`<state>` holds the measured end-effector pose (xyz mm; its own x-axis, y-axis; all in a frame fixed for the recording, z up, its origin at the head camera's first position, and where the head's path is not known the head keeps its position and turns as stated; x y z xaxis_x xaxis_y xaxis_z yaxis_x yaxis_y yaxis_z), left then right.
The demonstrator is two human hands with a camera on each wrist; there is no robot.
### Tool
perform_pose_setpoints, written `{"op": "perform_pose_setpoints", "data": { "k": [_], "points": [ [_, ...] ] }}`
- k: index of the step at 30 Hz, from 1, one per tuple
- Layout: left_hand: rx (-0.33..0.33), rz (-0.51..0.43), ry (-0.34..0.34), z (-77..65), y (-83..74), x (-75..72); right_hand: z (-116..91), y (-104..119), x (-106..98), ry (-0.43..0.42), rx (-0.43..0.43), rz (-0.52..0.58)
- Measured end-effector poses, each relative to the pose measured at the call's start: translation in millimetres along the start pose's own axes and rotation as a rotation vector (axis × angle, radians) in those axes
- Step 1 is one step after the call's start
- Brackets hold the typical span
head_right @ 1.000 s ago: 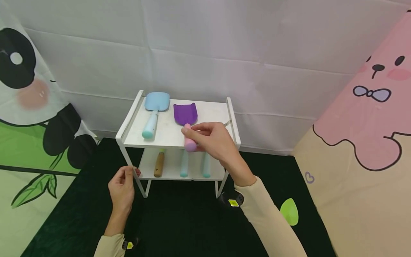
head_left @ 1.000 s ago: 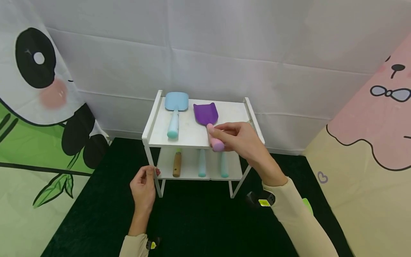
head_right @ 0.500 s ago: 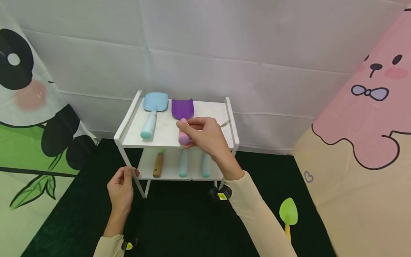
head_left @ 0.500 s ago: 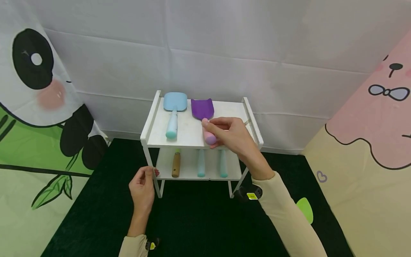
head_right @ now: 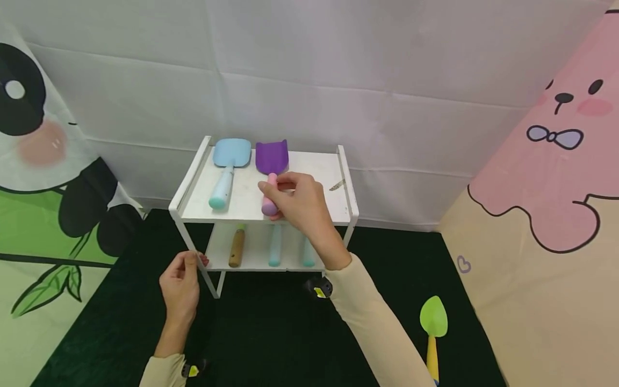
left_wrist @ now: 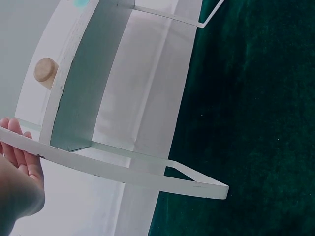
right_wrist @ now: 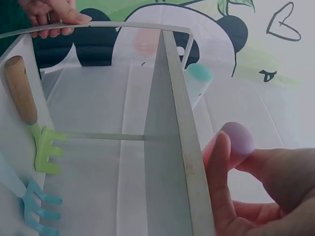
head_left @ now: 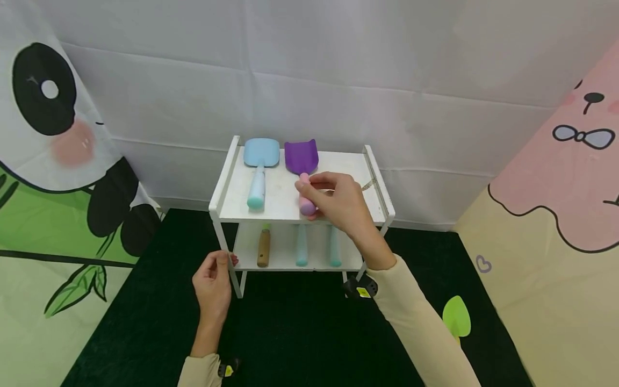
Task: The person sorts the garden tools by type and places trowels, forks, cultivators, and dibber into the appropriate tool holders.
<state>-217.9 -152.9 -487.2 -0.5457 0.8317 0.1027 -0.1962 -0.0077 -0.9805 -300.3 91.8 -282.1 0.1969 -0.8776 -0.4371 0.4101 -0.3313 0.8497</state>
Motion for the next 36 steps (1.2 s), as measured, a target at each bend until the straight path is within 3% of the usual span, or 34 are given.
{"op": "perform_pose_setpoints", "data": {
  "k": [10, 17, 36],
  "points": [
    [-0.019, 0.007, -0.014, -0.1, -0.7, 0.2, 4.3, 3.2, 5.3, 0.01, -0.025, -0.078],
    [-0.016, 0.009, -0.008, -10.4, -28.1, 3.5, 4.7, 3.1, 5.4, 0.01, -0.025, -0.105],
    [-0.037, 0.0, -0.009, -10.9, -29.2, 3.7, -2.5, 6.5, 1.2, 0.003, -0.051, -0.1]
  ]
}}
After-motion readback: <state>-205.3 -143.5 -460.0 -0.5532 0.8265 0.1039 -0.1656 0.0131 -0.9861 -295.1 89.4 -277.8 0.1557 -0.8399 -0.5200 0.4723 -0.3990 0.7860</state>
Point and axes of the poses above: each hand's wrist, its own z-axis towards the middle knuckle, its own x-axis out of the palm, y = z × x, the point moved 6 cm from there along z, towards the middle knuckle, and after that the axes turned 10 degrees about -x, right-handed, at the moved point
